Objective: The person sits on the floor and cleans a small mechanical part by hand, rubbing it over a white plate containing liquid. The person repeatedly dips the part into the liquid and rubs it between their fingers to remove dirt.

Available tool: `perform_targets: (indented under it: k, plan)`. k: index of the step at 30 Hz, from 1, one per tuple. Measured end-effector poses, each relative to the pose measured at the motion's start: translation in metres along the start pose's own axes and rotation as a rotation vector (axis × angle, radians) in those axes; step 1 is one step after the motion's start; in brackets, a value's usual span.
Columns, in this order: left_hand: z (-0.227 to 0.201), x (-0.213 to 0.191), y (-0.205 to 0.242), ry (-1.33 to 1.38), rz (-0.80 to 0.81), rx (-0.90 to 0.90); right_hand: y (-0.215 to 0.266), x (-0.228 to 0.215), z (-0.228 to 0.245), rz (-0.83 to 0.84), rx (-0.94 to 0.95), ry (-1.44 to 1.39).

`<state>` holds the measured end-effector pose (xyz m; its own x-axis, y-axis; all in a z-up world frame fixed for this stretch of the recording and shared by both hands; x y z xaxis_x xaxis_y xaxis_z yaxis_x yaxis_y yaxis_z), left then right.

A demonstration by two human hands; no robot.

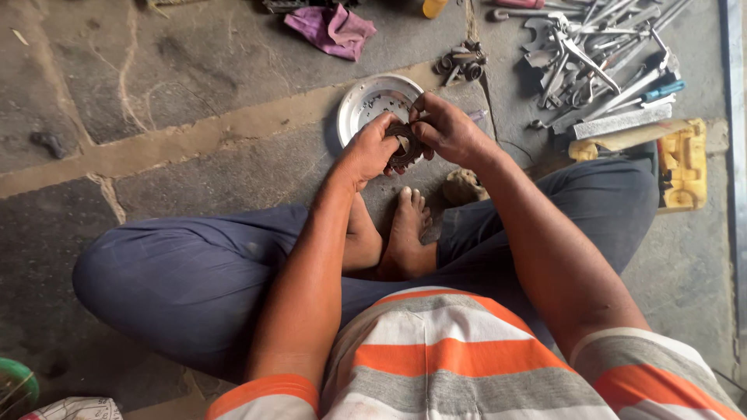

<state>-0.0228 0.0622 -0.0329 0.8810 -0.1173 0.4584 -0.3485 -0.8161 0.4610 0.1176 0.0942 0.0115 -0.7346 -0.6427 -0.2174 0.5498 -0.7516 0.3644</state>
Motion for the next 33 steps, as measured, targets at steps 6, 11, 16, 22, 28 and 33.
perform_targets:
  k: [6,11,16,22,28,33]
  plan:
    - [-0.006,-0.012,-0.009,-0.551,-0.119,0.563,0.002,-0.008,0.017,-0.323,-0.242,0.547]
    - [0.017,-0.038,-0.025,0.073,-0.356,0.252,0.014,-0.032,-0.010,-0.567,0.096,-0.192]
    - [0.008,-0.023,-0.020,0.293,-0.330,0.162,0.013,-0.013,-0.022,-0.485,0.152,-0.361]
    - [0.003,-0.008,-0.015,0.187,-0.327,0.217,0.010,0.002,-0.023,-0.487,-0.023,-0.158]
    - [0.000,0.000,-0.011,0.060,-0.232,0.153,0.011,-0.006,-0.008,-0.389,-0.041,-0.042]
    - [-0.001,0.010,-0.007,0.041,-0.020,0.007,0.011,-0.006,0.003,-0.141,-0.018,-0.074]
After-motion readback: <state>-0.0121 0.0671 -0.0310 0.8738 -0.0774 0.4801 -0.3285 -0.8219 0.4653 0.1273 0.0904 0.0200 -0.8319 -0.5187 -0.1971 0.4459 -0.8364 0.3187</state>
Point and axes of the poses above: each hand's wrist, its own y-axis away from the middle knuckle, its own x-axis out of the palm, z = x × y, the point moved 7 cm from there along -y, towards the middle knuckle, and after that the axes turned 15 degrees about y, right-handed, at the moved point
